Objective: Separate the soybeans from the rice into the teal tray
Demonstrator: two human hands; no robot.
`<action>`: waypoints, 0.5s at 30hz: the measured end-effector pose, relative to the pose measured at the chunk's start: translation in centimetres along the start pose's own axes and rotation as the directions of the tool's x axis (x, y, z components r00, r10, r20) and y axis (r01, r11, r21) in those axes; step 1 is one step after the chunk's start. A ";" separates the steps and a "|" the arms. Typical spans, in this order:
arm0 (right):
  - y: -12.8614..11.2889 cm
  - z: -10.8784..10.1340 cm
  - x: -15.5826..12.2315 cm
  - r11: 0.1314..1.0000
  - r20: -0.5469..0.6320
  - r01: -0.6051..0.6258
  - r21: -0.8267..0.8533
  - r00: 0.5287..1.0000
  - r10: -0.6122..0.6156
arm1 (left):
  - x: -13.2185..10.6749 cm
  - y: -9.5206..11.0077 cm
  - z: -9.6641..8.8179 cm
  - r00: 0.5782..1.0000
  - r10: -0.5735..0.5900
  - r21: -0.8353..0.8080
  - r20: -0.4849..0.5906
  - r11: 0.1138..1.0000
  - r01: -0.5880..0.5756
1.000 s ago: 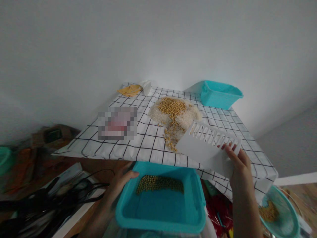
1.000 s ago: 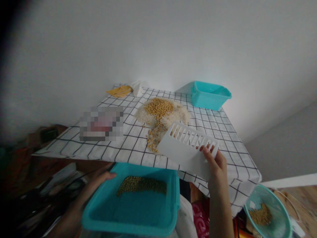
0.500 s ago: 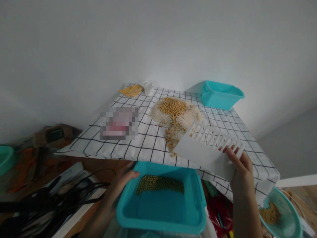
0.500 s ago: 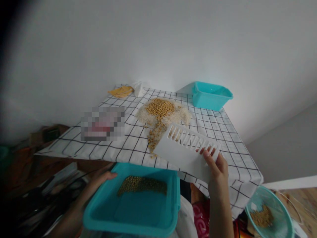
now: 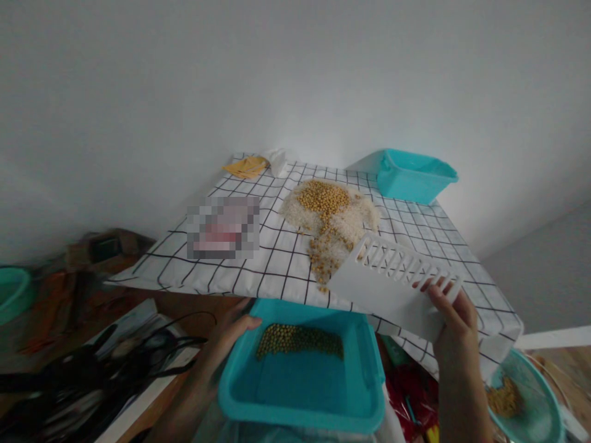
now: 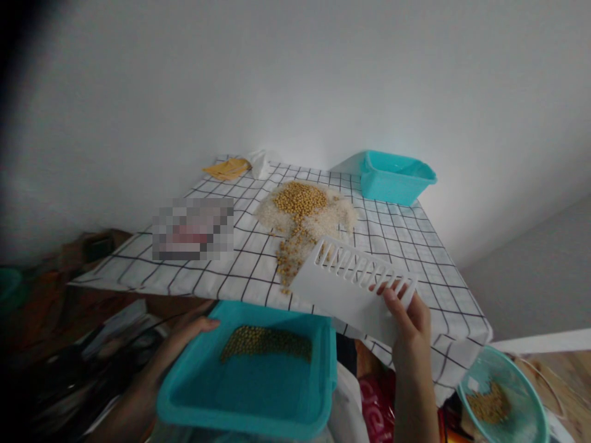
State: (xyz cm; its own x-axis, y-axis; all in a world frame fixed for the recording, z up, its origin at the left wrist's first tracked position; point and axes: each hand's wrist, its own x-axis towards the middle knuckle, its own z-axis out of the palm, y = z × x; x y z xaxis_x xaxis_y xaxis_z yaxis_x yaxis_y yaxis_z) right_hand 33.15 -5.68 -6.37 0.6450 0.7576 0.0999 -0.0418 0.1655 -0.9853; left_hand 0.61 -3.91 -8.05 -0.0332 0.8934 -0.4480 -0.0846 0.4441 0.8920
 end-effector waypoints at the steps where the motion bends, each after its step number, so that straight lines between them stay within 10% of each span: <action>1: 0.0 0.0 0.0 1.000 -0.001 0.002 0.007 1.000 -0.002 | 0.0 0.0 0.0 1.000 -0.008 -0.005 0.005 1.000 0.008; 15: -0.3 0.1 -0.4 0.998 0.036 0.060 -0.013 0.998 -0.060 | 0.3 -0.2 -0.1 0.999 0.012 -0.006 0.030 1.000 -0.012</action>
State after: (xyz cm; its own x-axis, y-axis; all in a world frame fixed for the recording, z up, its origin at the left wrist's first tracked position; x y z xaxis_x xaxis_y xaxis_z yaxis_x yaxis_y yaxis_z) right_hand 32.88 -5.96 -6.06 0.6184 0.7687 0.1633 0.0066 0.2027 -0.9792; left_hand 0.52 -3.77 -8.33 -0.0039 0.9005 -0.4348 -0.0902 0.4327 0.8970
